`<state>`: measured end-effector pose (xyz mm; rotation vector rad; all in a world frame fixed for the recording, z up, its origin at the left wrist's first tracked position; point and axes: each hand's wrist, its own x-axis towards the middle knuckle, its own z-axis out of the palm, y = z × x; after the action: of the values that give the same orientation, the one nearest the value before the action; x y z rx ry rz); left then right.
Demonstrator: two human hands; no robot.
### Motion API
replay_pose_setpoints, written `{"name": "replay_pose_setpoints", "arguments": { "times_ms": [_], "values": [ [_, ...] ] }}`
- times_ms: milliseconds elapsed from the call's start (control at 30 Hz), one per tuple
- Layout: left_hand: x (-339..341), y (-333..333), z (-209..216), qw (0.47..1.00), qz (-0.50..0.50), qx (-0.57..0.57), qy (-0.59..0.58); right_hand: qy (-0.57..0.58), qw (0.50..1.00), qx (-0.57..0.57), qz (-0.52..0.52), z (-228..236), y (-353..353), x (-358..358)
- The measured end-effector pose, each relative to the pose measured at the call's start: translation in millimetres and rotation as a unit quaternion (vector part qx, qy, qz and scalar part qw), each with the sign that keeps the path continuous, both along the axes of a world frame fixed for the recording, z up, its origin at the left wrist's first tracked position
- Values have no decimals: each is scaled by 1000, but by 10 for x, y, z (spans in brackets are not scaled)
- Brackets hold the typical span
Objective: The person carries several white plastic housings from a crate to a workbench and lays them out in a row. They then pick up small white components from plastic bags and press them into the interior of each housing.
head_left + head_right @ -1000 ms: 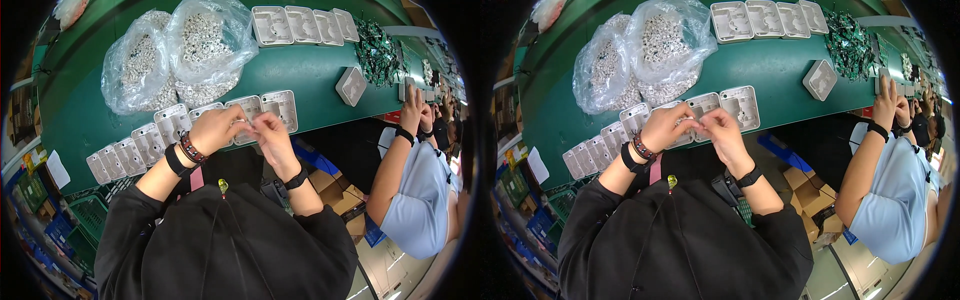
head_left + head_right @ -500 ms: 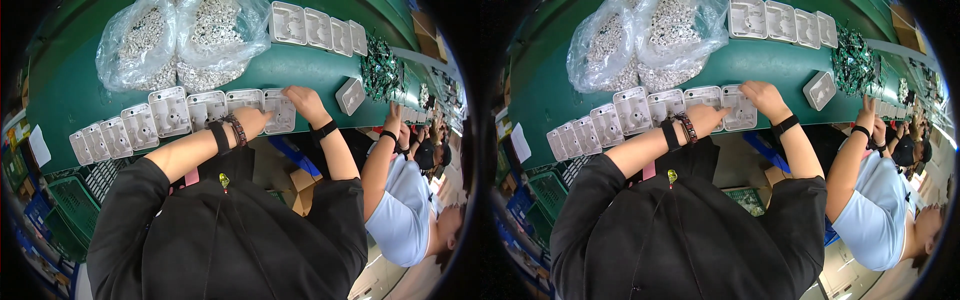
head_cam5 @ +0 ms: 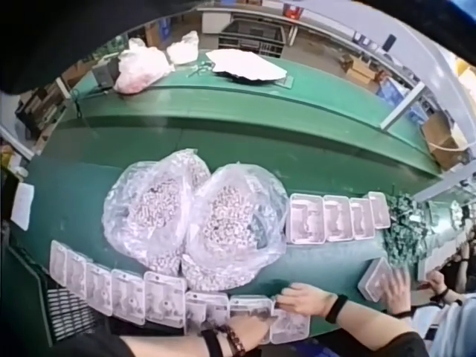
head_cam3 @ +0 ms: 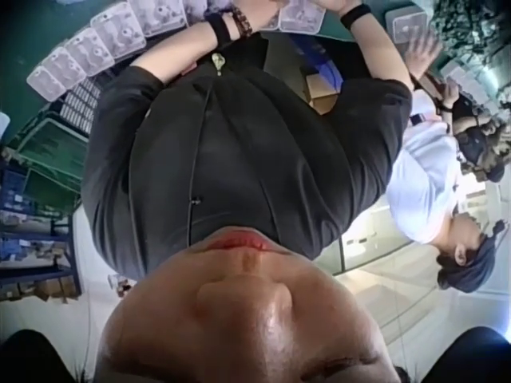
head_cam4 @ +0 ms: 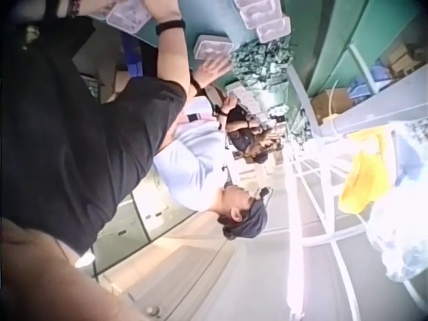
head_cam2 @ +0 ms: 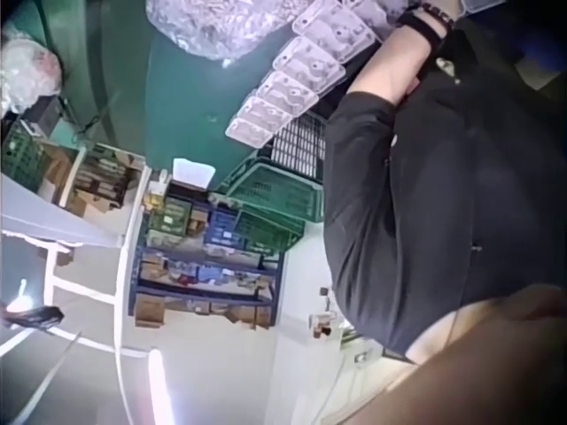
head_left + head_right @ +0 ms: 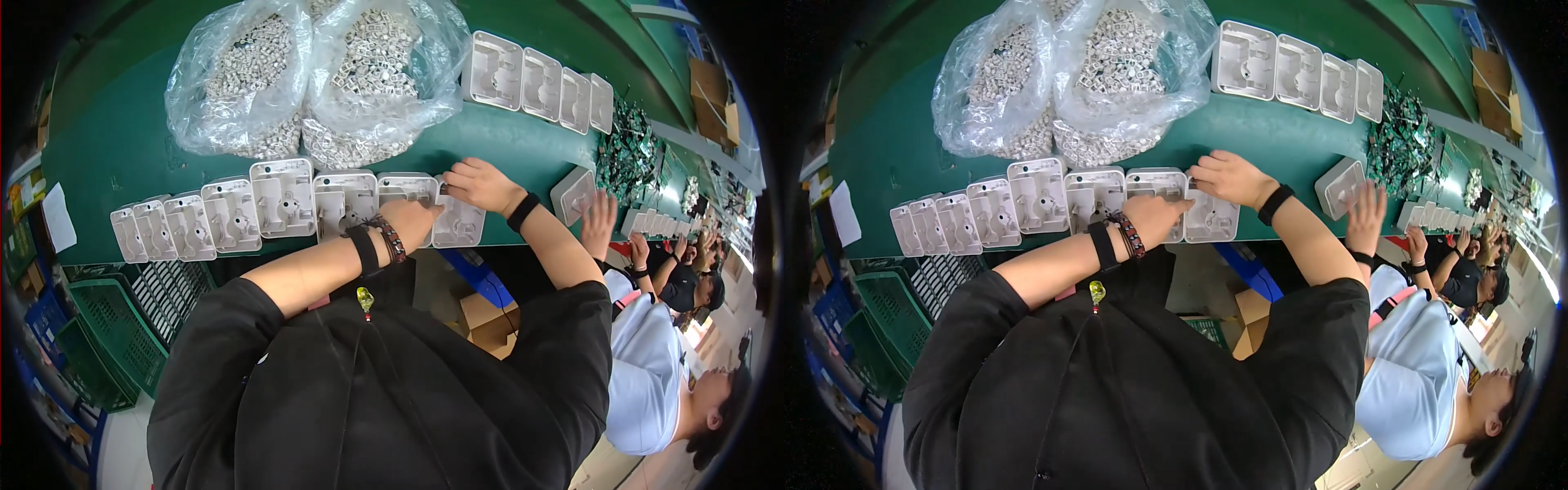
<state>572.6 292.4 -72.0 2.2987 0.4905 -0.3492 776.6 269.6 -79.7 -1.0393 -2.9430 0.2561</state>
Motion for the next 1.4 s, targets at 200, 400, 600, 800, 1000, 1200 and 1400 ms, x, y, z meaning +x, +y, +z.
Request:
{"name": "replay_pose_setpoints", "arguments": {
  "times_ms": [200, 400, 600, 800, 1000, 1200, 1400],
  "values": [
    [29, 66, 105, 999, 29, -41, 13, 46, 994, -50, -89, 147, -29, 0],
    [-331, 249, 94, 938, 165, -274, -136, 196, 901, -107, -371, 453, -75, -249],
    [-809, 674, 489, 787, 243, -551, -135, 390, 831, -151, -367, 951, -114, -1329],
    [-1072, 724, 529, 788, 141, -591, -99, 499, 745, -214, -389, 961, -168, -1704],
    [-1079, 556, 499, 791, 178, -585, 4, 453, 804, -89, -375, 802, -275, -1656],
    [-1046, 515, 421, 790, 181, -584, -37, 408, 790, -202, -410, 774, -339, -1561],
    [-997, 420, 181, 866, 173, -468, -36, 324, 885, -85, -323, 432, -248, -1132]
  ]
}}
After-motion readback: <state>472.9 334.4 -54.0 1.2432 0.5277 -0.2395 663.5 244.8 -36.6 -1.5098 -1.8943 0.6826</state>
